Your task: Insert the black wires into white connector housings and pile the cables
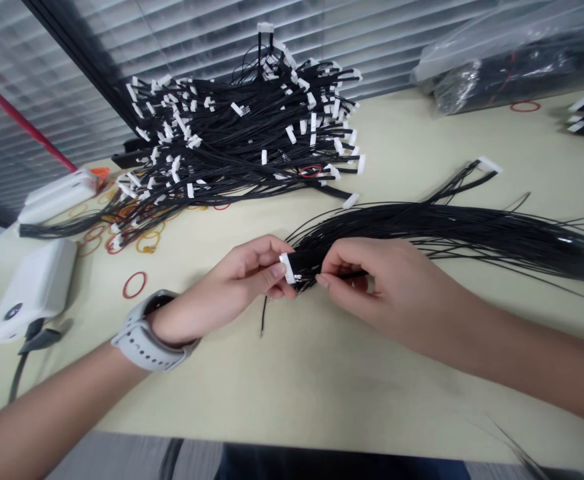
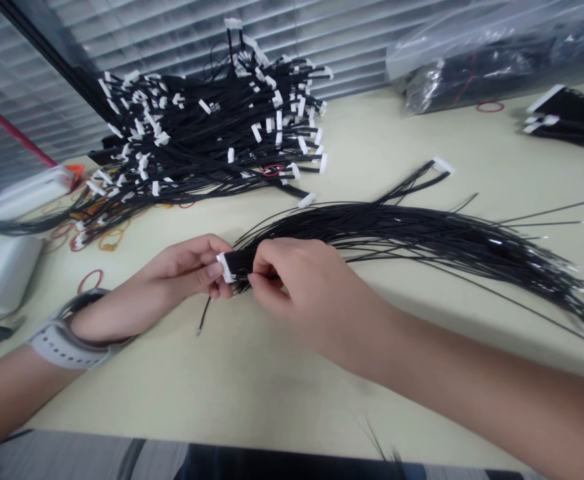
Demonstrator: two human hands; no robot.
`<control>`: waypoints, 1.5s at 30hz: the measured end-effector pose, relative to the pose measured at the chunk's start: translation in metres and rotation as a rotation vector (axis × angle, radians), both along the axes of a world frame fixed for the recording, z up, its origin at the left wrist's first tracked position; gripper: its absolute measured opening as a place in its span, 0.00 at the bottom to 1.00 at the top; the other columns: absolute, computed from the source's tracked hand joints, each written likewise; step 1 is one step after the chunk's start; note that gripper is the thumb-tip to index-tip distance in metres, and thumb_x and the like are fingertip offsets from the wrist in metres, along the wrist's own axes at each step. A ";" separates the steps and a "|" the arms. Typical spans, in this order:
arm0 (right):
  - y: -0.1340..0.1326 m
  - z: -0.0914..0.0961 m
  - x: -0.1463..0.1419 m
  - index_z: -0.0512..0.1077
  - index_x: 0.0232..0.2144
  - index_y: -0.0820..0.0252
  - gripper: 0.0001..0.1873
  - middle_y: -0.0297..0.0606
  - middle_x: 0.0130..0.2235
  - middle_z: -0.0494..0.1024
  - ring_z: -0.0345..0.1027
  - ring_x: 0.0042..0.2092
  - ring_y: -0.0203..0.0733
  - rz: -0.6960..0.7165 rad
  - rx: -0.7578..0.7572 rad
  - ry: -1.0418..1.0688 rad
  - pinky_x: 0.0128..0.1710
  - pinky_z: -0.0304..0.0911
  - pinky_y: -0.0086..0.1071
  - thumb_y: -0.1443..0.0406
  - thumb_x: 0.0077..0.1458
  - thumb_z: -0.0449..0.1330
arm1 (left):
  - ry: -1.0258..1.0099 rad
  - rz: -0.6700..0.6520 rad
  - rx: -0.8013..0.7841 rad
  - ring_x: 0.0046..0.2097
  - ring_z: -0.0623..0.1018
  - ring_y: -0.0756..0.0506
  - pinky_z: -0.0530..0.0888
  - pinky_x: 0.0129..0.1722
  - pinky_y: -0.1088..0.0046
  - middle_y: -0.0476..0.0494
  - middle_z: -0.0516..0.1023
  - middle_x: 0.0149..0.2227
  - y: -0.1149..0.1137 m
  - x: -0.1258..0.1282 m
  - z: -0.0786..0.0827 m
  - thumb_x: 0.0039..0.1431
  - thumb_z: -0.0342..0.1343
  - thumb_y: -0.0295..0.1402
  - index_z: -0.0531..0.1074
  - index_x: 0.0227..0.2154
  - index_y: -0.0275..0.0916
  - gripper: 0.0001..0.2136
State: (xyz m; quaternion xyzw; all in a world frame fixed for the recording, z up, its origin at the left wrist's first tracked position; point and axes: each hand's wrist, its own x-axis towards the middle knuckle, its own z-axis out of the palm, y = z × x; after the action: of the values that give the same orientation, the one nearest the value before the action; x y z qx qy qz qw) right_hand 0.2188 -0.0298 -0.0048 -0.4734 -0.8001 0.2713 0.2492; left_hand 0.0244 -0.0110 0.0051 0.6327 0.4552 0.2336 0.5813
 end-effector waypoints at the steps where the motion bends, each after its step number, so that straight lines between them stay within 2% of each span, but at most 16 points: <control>1: 0.000 0.002 0.000 0.66 0.23 0.60 0.07 0.27 0.22 0.69 0.58 0.23 0.28 0.011 -0.021 -0.001 0.22 0.49 0.25 0.68 0.52 0.52 | 0.000 -0.002 0.000 0.31 0.73 0.53 0.69 0.30 0.79 0.49 0.69 0.29 0.000 0.000 0.000 0.59 0.47 0.24 0.65 0.36 0.34 0.04; 12: 0.002 -0.001 0.000 0.66 0.24 0.59 0.07 0.27 0.22 0.69 0.58 0.22 0.28 -0.011 -0.054 -0.012 0.21 0.50 0.24 0.67 0.52 0.52 | 0.031 -0.056 0.021 0.32 0.73 0.53 0.69 0.31 0.79 0.49 0.69 0.29 0.000 0.000 -0.001 0.60 0.46 0.24 0.64 0.37 0.33 0.04; 17: 0.004 0.001 0.002 0.67 0.23 0.59 0.07 0.27 0.20 0.68 0.55 0.21 0.27 0.037 -0.059 -0.012 0.20 0.48 0.24 0.68 0.51 0.52 | 0.037 -0.063 0.018 0.32 0.73 0.54 0.69 0.32 0.80 0.49 0.69 0.28 -0.001 0.000 0.000 0.61 0.45 0.24 0.63 0.38 0.32 0.04; 23: 0.006 0.004 0.003 0.68 0.23 0.59 0.07 0.27 0.20 0.68 0.56 0.21 0.27 0.073 -0.132 -0.005 0.20 0.49 0.24 0.69 0.50 0.52 | 0.051 -0.067 0.031 0.31 0.72 0.53 0.69 0.31 0.78 0.49 0.70 0.27 -0.001 0.000 0.001 0.60 0.45 0.24 0.63 0.37 0.33 0.04; 31: 0.003 0.001 0.000 0.66 0.23 0.59 0.07 0.26 0.21 0.67 0.56 0.22 0.27 0.028 -0.122 -0.013 0.20 0.49 0.24 0.66 0.52 0.52 | 0.037 -0.068 0.029 0.31 0.73 0.52 0.69 0.31 0.77 0.49 0.71 0.27 -0.002 -0.002 0.000 0.60 0.47 0.25 0.64 0.37 0.34 0.04; 37: 0.002 -0.005 0.000 0.63 0.23 0.59 0.07 0.24 0.20 0.66 0.54 0.20 0.26 0.017 -0.054 0.002 0.19 0.48 0.24 0.67 0.52 0.51 | 0.034 -0.081 0.026 0.32 0.73 0.54 0.69 0.32 0.80 0.50 0.70 0.28 -0.003 -0.001 -0.001 0.61 0.45 0.23 0.63 0.38 0.33 0.04; 45: 0.003 -0.004 0.000 0.63 0.23 0.59 0.07 0.25 0.21 0.66 0.55 0.21 0.26 0.014 -0.089 0.006 0.20 0.48 0.23 0.67 0.52 0.51 | 0.037 -0.079 0.031 0.32 0.73 0.54 0.69 0.32 0.81 0.50 0.69 0.28 -0.002 -0.001 0.000 0.61 0.45 0.23 0.63 0.37 0.33 0.04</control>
State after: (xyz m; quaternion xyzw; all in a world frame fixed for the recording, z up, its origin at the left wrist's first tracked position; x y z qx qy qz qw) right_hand 0.2189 -0.0271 -0.0083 -0.4776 -0.7897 0.3099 0.2285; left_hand 0.0234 -0.0133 0.0051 0.6634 0.4367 0.2059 0.5717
